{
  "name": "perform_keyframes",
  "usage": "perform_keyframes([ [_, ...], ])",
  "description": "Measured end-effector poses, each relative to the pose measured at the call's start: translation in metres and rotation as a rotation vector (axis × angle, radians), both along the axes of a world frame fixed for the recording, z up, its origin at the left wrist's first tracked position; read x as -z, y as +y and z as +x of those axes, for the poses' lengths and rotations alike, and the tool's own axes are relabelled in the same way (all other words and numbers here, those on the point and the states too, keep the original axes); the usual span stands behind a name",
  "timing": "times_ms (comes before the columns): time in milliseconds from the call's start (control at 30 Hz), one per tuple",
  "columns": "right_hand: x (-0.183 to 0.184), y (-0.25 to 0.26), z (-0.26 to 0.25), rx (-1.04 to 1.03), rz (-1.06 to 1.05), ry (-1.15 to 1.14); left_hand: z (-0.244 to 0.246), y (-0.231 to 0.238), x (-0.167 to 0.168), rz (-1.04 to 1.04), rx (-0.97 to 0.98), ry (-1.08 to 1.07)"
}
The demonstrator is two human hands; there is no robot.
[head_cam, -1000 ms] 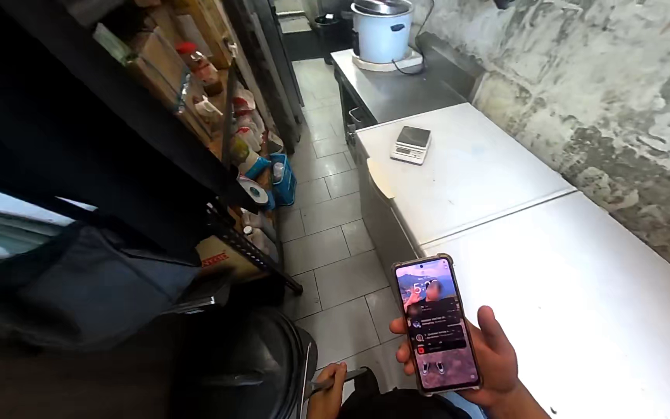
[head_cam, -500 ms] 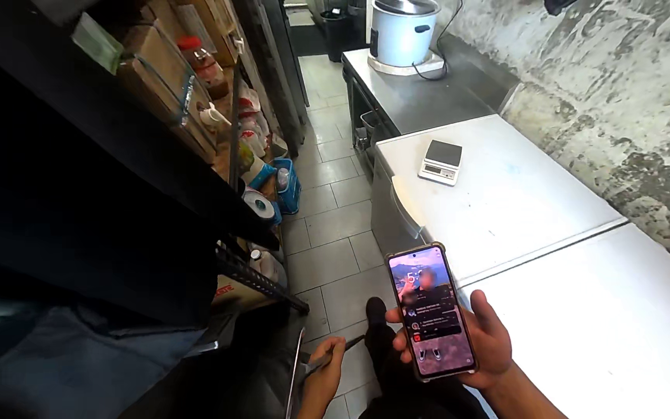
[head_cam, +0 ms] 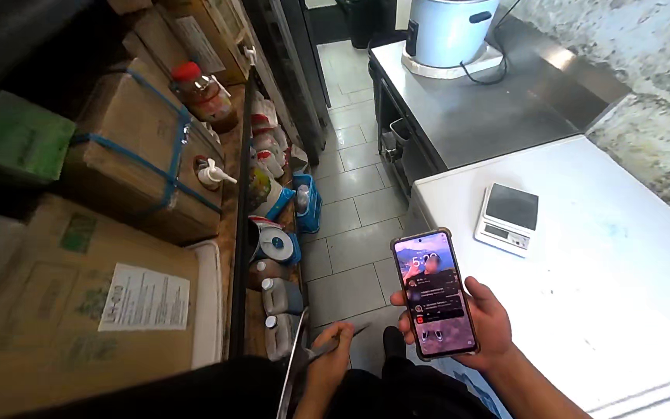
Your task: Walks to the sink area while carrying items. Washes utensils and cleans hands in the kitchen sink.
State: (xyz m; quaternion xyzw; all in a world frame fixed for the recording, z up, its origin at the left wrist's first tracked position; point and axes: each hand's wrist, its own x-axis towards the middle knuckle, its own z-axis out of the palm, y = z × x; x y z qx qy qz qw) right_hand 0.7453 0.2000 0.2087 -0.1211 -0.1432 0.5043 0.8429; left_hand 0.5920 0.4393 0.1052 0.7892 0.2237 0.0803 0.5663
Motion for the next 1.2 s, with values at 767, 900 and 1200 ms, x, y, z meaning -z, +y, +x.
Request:
perform_keyframes([
  [767,-0.005,0.25,0.332,0.091,-0.038,0.015,0.33,0.25,-0.002,-0.084,-0.007,0.063],
  [900,0.014,0.276,0.411,0.086,-0.032,0.041,0.399,0.277,0.005,-0.105,-0.03,0.102],
  [1200,0.067,0.246,0.607,-0.238,-1.473,-0.687,0.603,0.319,-0.013,-0.169,-0.077,0.122],
])
